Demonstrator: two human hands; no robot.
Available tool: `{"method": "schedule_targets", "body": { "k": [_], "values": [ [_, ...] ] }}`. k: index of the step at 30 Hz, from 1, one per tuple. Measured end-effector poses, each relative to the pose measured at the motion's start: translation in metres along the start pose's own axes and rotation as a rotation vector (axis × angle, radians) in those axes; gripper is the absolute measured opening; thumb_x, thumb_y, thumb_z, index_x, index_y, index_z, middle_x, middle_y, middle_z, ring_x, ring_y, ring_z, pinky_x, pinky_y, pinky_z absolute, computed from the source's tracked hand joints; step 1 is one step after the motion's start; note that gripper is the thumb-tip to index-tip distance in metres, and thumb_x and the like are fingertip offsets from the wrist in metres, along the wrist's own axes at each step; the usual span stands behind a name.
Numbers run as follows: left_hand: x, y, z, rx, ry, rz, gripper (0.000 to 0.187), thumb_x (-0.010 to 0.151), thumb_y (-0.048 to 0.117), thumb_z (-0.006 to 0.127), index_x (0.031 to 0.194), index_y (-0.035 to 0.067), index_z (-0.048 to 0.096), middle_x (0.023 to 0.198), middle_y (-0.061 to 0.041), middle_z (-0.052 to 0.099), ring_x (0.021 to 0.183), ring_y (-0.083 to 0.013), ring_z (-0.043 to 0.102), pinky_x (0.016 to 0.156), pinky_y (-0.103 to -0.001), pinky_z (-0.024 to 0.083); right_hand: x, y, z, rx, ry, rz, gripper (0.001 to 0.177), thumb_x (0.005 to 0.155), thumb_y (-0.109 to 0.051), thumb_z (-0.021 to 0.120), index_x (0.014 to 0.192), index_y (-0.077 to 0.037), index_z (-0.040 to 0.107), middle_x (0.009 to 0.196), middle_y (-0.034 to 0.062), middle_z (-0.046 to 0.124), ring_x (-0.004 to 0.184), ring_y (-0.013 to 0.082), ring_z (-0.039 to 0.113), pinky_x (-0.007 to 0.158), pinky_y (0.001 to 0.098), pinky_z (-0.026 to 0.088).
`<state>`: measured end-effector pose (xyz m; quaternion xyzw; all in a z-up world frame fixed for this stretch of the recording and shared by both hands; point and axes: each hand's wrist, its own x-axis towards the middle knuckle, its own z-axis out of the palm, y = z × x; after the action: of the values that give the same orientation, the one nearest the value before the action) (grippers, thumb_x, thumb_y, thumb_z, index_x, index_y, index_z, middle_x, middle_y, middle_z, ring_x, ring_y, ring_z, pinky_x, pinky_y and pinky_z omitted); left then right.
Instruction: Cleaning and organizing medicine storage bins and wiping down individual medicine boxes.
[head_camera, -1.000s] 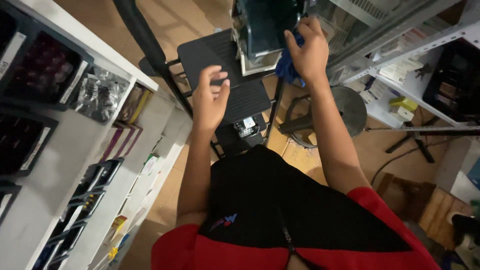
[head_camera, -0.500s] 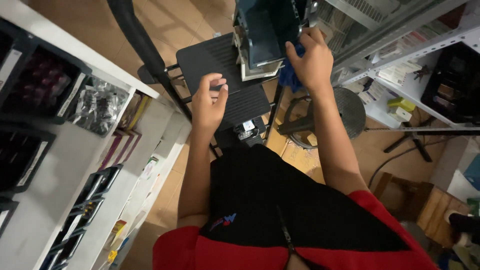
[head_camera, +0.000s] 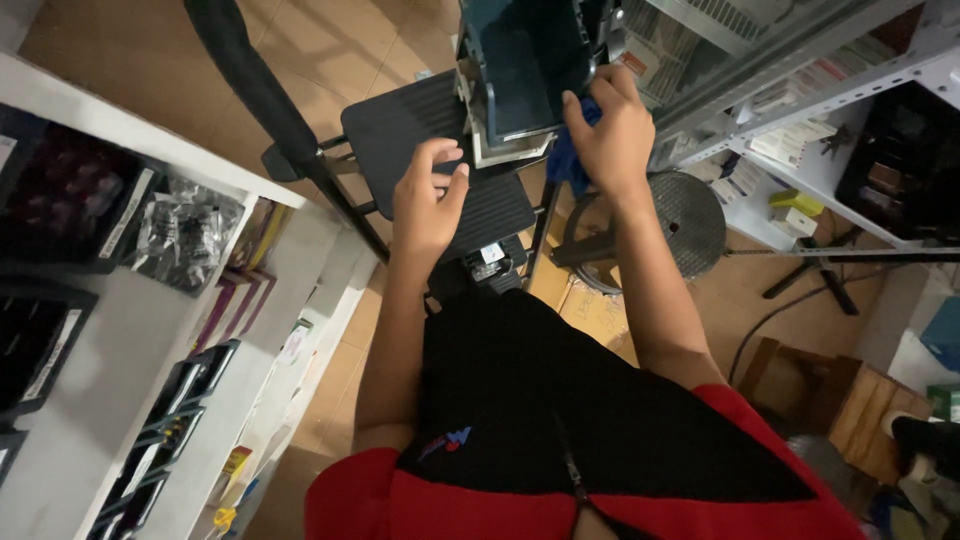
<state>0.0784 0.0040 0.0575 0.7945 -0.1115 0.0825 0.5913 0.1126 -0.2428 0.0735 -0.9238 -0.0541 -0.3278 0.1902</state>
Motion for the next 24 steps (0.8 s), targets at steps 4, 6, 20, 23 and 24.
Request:
{"method": "schedule_targets", "body": {
  "k": [4,6,20,23,24],
  "values": [
    [0.000,-0.006,0.004,0.010,-0.031,-0.038,0.040,0.095,0.008,0.067,0.132,0.008,0.050,0.121,-0.015,0.070,0.082,-0.0216,0.073,0.068,-0.031,0.059,0.000,-0.001,0.001,0.005,0.007,0.017,0.023,0.097,-0.018,0.076,0.095,0.004,0.069,0.113,0.0057,0.063,0.080,0.0293,0.065,0.071,0.0368,0.053],
    [0.001,-0.006,0.005,0.004,-0.017,0.005,0.041,0.095,0.006,0.066,0.132,0.004,0.050,0.122,-0.019,0.069,0.090,-0.0245,0.072,0.076,-0.033,0.061,0.002,-0.006,-0.003,-0.002,-0.011,0.000,0.020,0.097,-0.017,0.075,0.099,0.003,0.071,0.115,0.0035,0.064,0.079,0.0267,0.066,0.068,0.0359,0.052],
    [0.047,-0.045,0.040,0.173,-0.111,0.012,0.054,0.095,0.009,0.065,0.141,-0.003,0.040,0.136,-0.022,0.053,0.093,-0.0254,0.075,0.079,-0.038,0.062,0.001,0.001,0.004,-0.219,-0.010,-0.065,0.026,0.094,-0.024,0.079,0.095,0.001,0.075,0.115,0.0050,0.067,0.072,0.0282,0.068,0.062,0.0363,0.054],
    [0.048,-0.051,0.044,0.105,-0.088,0.031,0.053,0.092,0.002,0.065,0.140,-0.003,0.043,0.133,-0.022,0.055,0.100,-0.0281,0.070,0.084,-0.035,0.062,-0.001,0.003,0.007,-0.216,-0.054,-0.074,0.028,0.095,-0.025,0.076,0.092,0.002,0.074,0.116,0.0055,0.068,0.074,0.0293,0.068,0.063,0.0372,0.053],
    [0.048,-0.055,0.045,0.089,-0.049,0.071,0.055,0.090,0.001,0.066,0.139,-0.003,0.043,0.132,-0.022,0.056,0.107,-0.0296,0.067,0.086,-0.034,0.062,0.000,0.003,0.008,-0.199,-0.086,-0.065,0.028,0.097,-0.025,0.073,0.094,0.003,0.073,0.117,0.0067,0.067,0.076,0.0308,0.068,0.064,0.0385,0.053]
  ]
}}
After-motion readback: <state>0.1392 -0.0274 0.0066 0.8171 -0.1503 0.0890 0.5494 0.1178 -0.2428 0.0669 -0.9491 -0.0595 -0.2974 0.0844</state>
